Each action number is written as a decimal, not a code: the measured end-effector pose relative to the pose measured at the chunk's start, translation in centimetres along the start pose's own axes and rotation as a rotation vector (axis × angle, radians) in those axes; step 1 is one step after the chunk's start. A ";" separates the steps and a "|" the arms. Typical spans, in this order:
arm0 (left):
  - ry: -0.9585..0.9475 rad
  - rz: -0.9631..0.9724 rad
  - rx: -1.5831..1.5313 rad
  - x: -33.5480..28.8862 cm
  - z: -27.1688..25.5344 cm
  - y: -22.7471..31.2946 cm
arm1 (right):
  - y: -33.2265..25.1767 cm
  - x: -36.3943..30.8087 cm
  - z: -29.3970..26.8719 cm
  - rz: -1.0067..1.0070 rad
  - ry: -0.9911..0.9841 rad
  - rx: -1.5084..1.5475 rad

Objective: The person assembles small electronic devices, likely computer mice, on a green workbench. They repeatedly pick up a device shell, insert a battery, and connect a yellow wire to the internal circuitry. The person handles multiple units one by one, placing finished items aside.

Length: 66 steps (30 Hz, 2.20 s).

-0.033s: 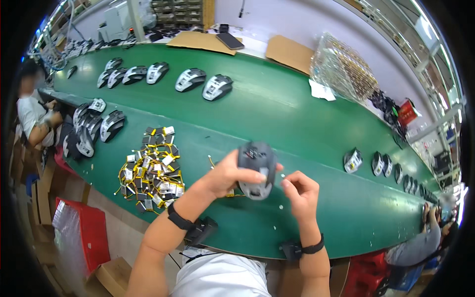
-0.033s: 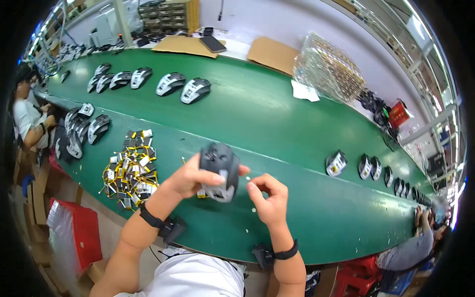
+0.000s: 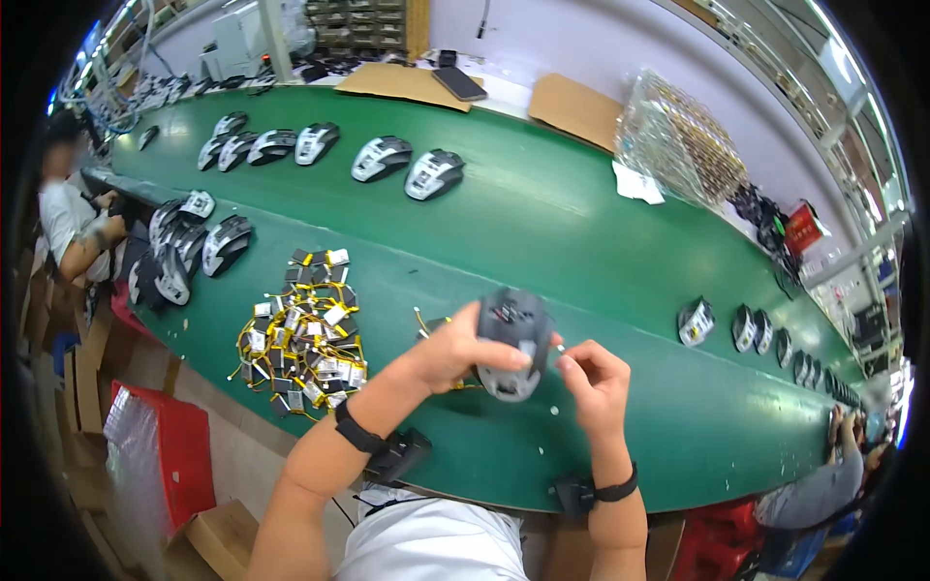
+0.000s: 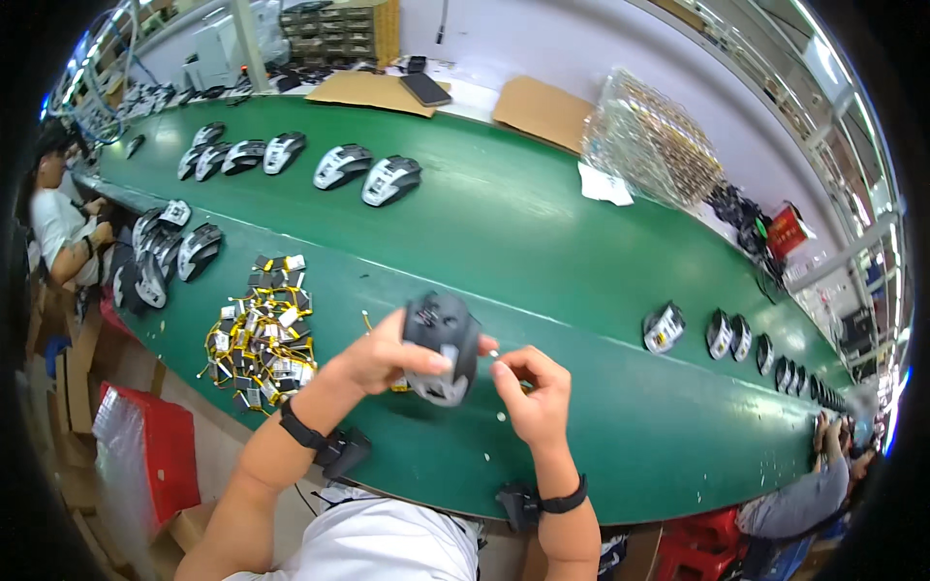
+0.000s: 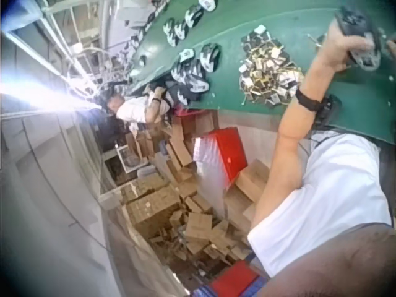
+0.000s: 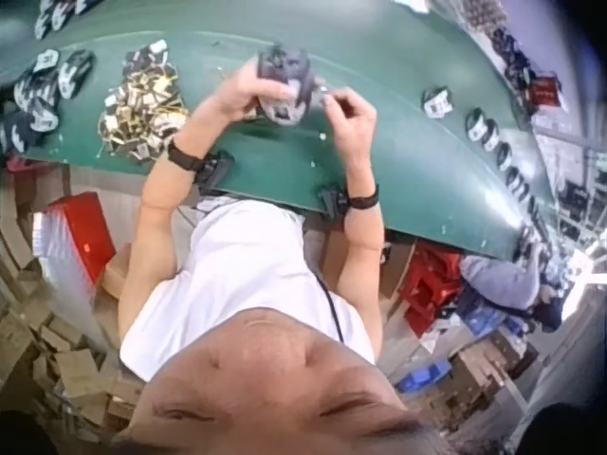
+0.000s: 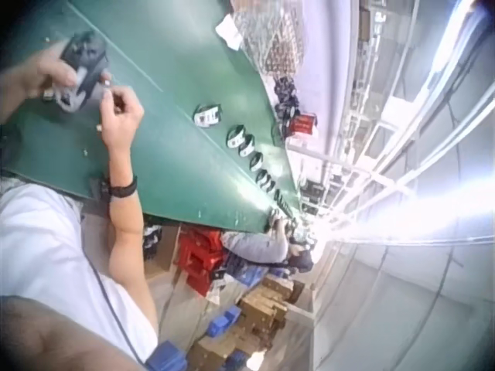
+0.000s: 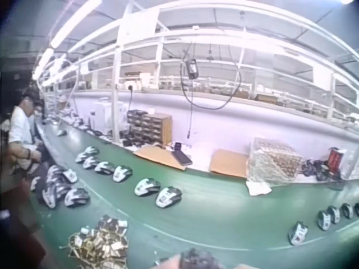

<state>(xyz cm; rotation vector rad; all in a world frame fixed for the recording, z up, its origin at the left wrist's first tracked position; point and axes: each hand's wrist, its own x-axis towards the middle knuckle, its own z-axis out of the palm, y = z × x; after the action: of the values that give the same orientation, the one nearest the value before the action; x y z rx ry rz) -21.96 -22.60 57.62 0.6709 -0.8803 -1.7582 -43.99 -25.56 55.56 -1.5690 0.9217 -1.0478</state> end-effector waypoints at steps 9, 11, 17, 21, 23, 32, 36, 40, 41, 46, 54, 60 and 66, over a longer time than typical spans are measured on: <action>0.127 0.032 0.155 -0.1 0.0 -1.7 | 1.3 0.8 -0.5 0.066 0.113 -0.094; 0.120 0.051 0.173 0.2 0.0 -1.8 | 2.0 0.5 -0.6 0.008 0.075 -0.168; 0.089 0.046 0.296 -0.4 0.9 -2.3 | 1.9 0.7 0.2 0.069 0.097 -0.059; 0.138 0.038 0.228 -0.2 0.5 -2.5 | 1.9 0.6 0.8 0.063 0.136 -0.116; 0.203 0.081 0.076 -0.2 1.0 -2.6 | 1.5 0.5 0.8 0.045 0.162 -0.143; 0.133 0.190 -0.423 -1.8 -0.4 1.0 | -5.3 0.4 2.2 -0.409 -0.044 -0.326; 0.069 0.193 -0.315 -3.1 -0.2 1.1 | -6.4 -0.7 4.3 -0.647 -0.147 -0.539; 0.204 0.169 -0.317 -4.2 -0.8 0.0 | -6.2 -0.9 5.7 -0.791 -0.146 -0.637; 0.220 0.174 -0.320 -4.3 -0.8 -0.3 | -6.0 -0.9 6.0 -0.811 -0.160 -0.656; 0.265 0.199 -0.316 -4.8 -0.4 -0.8 | -5.7 -0.9 6.5 -0.799 -0.228 -0.669; 0.275 0.167 -0.335 -4.5 -0.8 -1.3 | -6.1 -0.1 6.5 -0.748 -0.362 -0.721; 0.416 0.255 -0.293 -4.5 -0.7 -2.1 | -5.6 -1.0 7.5 -0.548 -0.304 -0.672; 0.442 0.277 -0.325 -4.7 -1.0 -2.0 | -5.8 -0.7 8.0 -0.558 -0.334 -0.629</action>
<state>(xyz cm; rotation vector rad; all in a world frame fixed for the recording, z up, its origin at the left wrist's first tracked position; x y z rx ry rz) -20.71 -18.02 55.59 0.6503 -0.3531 -1.3860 -36.31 -21.10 60.06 -2.5405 0.6133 -0.8495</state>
